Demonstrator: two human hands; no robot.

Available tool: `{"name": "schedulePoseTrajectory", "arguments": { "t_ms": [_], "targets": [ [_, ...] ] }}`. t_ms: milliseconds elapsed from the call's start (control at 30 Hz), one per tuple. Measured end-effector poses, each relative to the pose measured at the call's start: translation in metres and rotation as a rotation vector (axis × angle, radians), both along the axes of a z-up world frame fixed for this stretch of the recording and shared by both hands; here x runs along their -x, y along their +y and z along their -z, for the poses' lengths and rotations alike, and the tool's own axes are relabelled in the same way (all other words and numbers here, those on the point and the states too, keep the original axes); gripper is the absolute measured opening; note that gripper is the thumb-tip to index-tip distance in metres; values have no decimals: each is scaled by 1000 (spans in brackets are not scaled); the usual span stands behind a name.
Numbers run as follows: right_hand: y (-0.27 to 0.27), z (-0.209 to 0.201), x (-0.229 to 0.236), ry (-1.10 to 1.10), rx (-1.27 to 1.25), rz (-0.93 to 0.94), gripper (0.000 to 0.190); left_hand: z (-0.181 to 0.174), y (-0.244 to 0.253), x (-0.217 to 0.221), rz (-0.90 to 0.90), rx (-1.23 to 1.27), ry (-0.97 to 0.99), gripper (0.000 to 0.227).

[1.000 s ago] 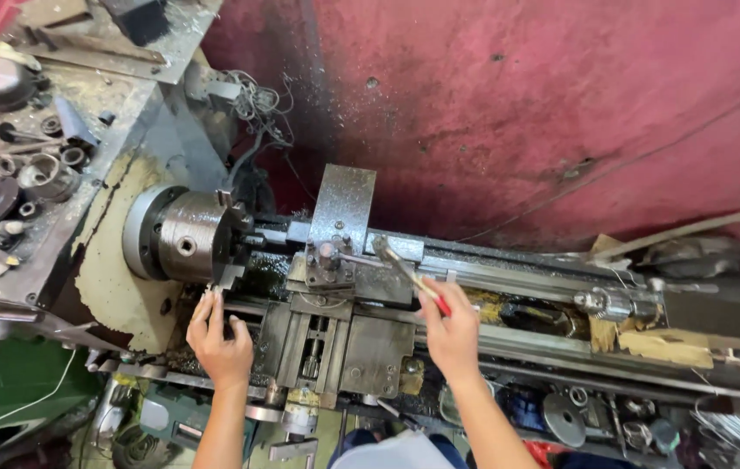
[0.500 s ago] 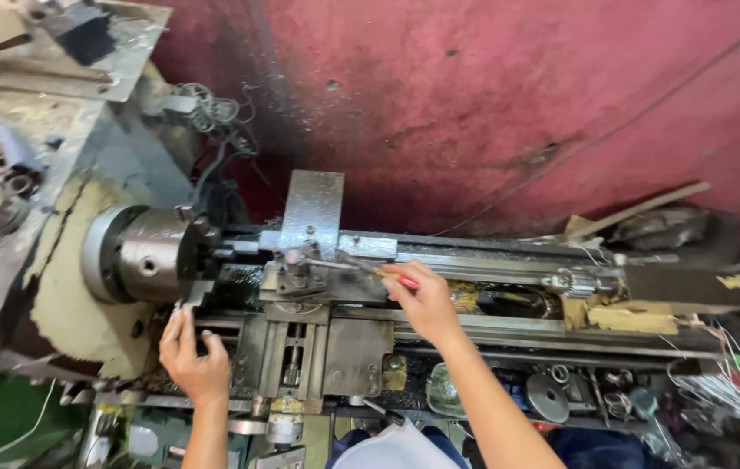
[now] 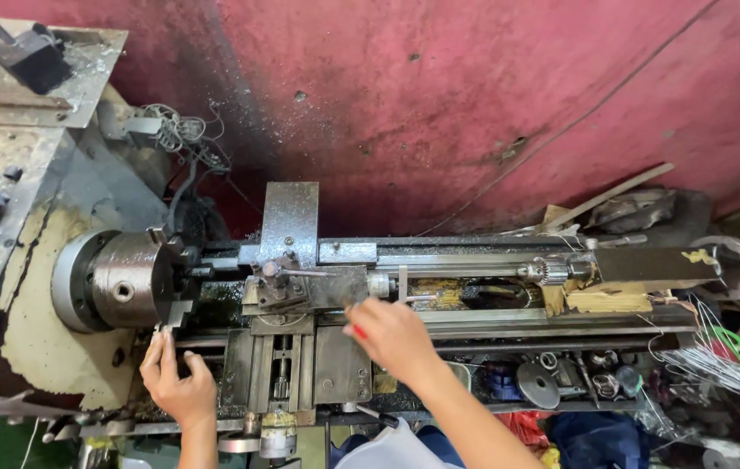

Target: The person uses a brush to clean metal shavings and debris from the bed and carriage of a metal lathe. They move the carriage along the bed to access different areas while sweeping the metal chips away.

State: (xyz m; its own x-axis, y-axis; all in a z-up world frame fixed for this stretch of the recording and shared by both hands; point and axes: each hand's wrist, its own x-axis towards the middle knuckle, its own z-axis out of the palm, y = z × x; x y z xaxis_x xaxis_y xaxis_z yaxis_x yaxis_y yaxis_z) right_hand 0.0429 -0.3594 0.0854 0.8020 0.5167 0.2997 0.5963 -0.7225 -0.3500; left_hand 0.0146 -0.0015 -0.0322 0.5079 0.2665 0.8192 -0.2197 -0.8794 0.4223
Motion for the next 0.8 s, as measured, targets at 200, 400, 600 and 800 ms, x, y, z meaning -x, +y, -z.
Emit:
{"name": "schedulePoseTrajectory", "arguments": {
  "t_ms": [200,400,600,800],
  "targets": [
    [-4,-15,3,-137,-96,81,22,1,1,-2,18,13,-6,50],
    [26,6,-17,-115,-55,-27,15,-5,1,1,12,20,28,46],
    [28,-8,-29,-179,-40,52,22,-4,2,0,20,31,35,48],
    [23,4,-14,-39,58,-134,23,-6,-5,8,-51,138,157,49]
  ]
}}
